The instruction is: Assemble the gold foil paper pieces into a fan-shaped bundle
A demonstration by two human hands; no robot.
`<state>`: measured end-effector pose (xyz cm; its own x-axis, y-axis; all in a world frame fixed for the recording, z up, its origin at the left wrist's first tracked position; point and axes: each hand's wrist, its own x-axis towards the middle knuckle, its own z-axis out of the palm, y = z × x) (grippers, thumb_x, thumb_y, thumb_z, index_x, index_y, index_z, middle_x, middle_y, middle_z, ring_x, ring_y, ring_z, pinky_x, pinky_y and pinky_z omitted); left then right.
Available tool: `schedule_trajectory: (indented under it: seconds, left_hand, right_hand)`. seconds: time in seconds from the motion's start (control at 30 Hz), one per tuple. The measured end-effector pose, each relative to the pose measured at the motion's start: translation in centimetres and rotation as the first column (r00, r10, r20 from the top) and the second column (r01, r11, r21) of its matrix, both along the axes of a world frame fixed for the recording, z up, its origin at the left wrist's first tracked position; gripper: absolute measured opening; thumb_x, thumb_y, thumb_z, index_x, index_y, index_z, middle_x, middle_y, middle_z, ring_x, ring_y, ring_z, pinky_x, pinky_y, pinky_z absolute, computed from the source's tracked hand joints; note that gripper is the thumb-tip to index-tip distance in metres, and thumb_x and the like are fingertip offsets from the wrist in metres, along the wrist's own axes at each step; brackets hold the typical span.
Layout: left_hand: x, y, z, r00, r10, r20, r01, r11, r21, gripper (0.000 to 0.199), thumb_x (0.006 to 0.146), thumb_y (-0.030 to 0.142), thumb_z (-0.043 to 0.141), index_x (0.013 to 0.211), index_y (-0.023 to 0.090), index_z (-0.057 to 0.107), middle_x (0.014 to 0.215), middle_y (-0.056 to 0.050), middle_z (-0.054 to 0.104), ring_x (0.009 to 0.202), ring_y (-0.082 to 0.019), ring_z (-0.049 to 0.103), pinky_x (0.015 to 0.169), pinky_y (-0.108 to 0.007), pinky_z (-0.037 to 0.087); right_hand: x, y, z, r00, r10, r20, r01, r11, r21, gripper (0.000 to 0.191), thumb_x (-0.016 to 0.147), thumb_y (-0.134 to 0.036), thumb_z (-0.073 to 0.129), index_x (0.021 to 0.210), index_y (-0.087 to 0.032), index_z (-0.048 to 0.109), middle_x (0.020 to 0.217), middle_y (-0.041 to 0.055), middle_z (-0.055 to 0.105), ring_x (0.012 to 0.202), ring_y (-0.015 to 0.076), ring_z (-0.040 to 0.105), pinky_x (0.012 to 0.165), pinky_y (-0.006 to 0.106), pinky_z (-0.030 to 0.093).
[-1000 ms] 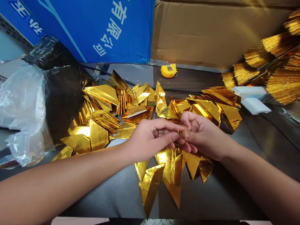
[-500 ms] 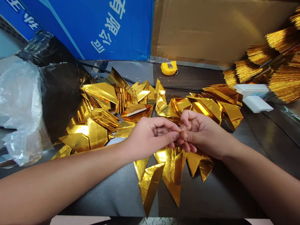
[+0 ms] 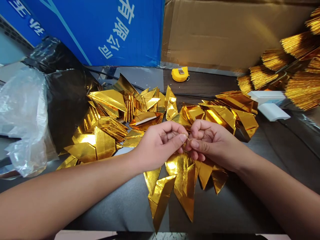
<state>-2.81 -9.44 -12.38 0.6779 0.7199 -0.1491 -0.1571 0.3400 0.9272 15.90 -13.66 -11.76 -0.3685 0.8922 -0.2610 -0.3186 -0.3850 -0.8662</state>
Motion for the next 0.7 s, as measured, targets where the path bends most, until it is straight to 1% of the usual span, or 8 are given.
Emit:
schedule_trajectory:
  seconds: [0.13, 0.27, 0.43, 0.57, 0.7]
  left_hand:
    - [-0.08, 0.06, 0.06, 0.998, 0.057, -0.029, -0.057, 0.998, 0.001, 0.045, 0.078, 0.05, 0.08, 0.087, 0.012, 0.058, 0.068, 0.002, 0.061, 0.057, -0.005, 0.056, 0.05, -0.014, 0.044]
    - [-0.04, 0.12, 0.11, 0.997, 0.079, -0.025, -0.079, 0.997, 0.005, 0.046, 0.076, 0.051, 0.081, 0.086, 0.012, 0.058, 0.066, 0.003, 0.058, 0.057, -0.004, 0.055, 0.05, -0.014, 0.043]
    - [0.09, 0.23, -0.03, 0.997, 0.059, -0.045, -0.057, 0.997, 0.053, 0.045, 0.078, 0.051, 0.08, 0.089, 0.012, 0.06, 0.07, 0.001, 0.061, 0.057, -0.005, 0.055, 0.049, -0.015, 0.042]
    - [0.04, 0.07, -0.22, 0.996, 0.077, -0.052, -0.07, 0.99, 0.119, 0.043, 0.081, 0.051, 0.078, 0.088, 0.012, 0.059, 0.071, 0.0, 0.062, 0.059, -0.006, 0.057, 0.053, -0.017, 0.045]
    - [-0.07, -0.17, -0.4, 0.993, 0.109, -0.038, -0.099, 0.975, 0.2, 0.034, 0.087, 0.044, 0.073, 0.088, 0.013, 0.058, 0.07, 0.0, 0.063, 0.059, -0.006, 0.057, 0.055, -0.016, 0.046]
  right_hand:
    - [0.03, -0.02, 0.04, 0.999, -0.009, 0.054, 0.009, 1.0, -0.014, 0.025, 0.079, -0.03, 0.087, 0.084, -0.017, 0.067, 0.07, 0.0009, 0.073, 0.056, 0.0075, 0.066, 0.049, 0.014, 0.05]
    - [-0.09, -0.11, 0.2, 0.992, -0.018, 0.126, 0.017, 1.0, 0.011, 0.02, 0.081, -0.034, 0.084, 0.083, -0.017, 0.074, 0.067, 0.0019, 0.072, 0.055, 0.0078, 0.063, 0.049, 0.016, 0.049]
    - [-0.67, -0.24, 0.44, 0.988, -0.119, 0.102, 0.114, 0.992, 0.047, 0.021, 0.079, -0.036, 0.086, 0.078, -0.018, 0.074, 0.07, 0.001, 0.07, 0.055, 0.008, 0.061, 0.049, 0.018, 0.048]
    - [-0.87, -0.28, 0.35, 0.986, -0.146, 0.078, 0.144, 0.989, 0.024, 0.025, 0.077, -0.038, 0.087, 0.076, -0.018, 0.072, 0.069, 0.0007, 0.067, 0.055, 0.0081, 0.059, 0.048, 0.017, 0.046]
    - [-0.81, -0.29, 0.26, 0.986, -0.164, 0.041, 0.166, 0.986, -0.025, 0.022, 0.078, -0.034, 0.086, 0.079, -0.018, 0.071, 0.071, 0.0003, 0.067, 0.056, 0.007, 0.059, 0.049, 0.016, 0.046]
